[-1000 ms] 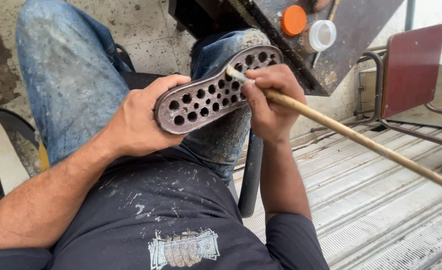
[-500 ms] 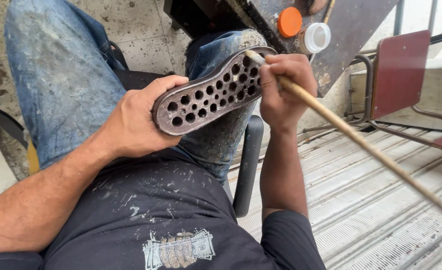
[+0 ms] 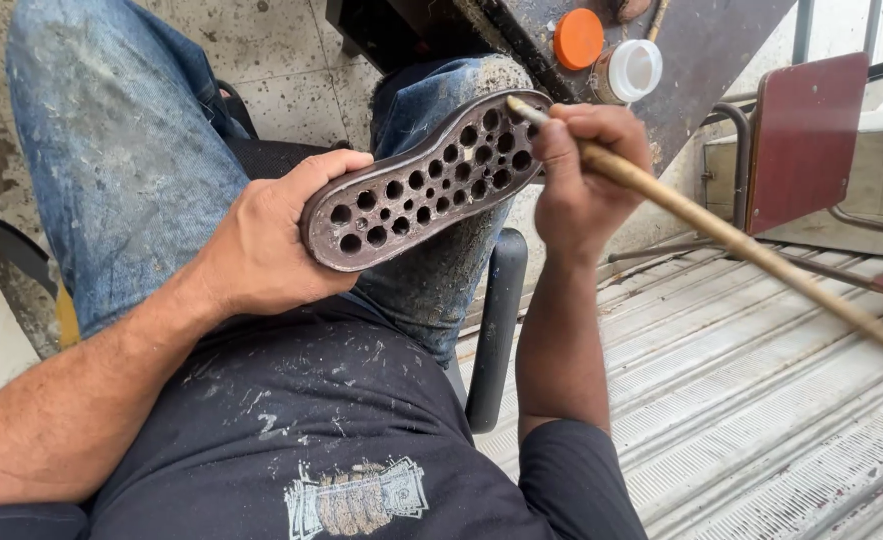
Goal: Applying adhesive or primer to a shoe sole using a brush at a repair bench
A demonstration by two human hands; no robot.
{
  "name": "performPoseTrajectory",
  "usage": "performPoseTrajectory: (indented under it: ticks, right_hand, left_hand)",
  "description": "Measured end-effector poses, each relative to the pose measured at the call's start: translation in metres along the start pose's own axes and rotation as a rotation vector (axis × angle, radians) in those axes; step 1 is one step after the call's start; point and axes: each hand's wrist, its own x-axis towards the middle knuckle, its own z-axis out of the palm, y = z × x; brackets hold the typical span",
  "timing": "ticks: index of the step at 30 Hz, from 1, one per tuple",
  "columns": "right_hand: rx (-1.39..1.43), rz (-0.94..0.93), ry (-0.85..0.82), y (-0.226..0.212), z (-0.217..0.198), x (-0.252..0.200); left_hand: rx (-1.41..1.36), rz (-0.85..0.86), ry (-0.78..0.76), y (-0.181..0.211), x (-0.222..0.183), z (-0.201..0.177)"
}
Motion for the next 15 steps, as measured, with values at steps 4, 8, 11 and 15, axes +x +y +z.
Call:
performPoseTrajectory:
  ticks: [4,8,11,15]
  right_hand:
    - [0.060,-0.053,-0.112,0.004,0.004,-0.004]
    - [0.108,0.104,0.075,-0.011,0.018,-0.002]
    - [0.133,0.033,-0.044,-0.029,0.031,-0.023]
    - [-0.053,0.019,-0.033,-0.070,0.051,-0.035]
  left_hand:
    - [-0.006,-0.015,0.014,0.003,0.000,0.000]
    - [-0.012,-0.003,0.025,0.007,0.000,-0.001]
    - [-0.023,-0.035,0.020,0.010,0.001,0.000]
    - [0.025,-0.047,0.011,0.018,-0.002,0.001]
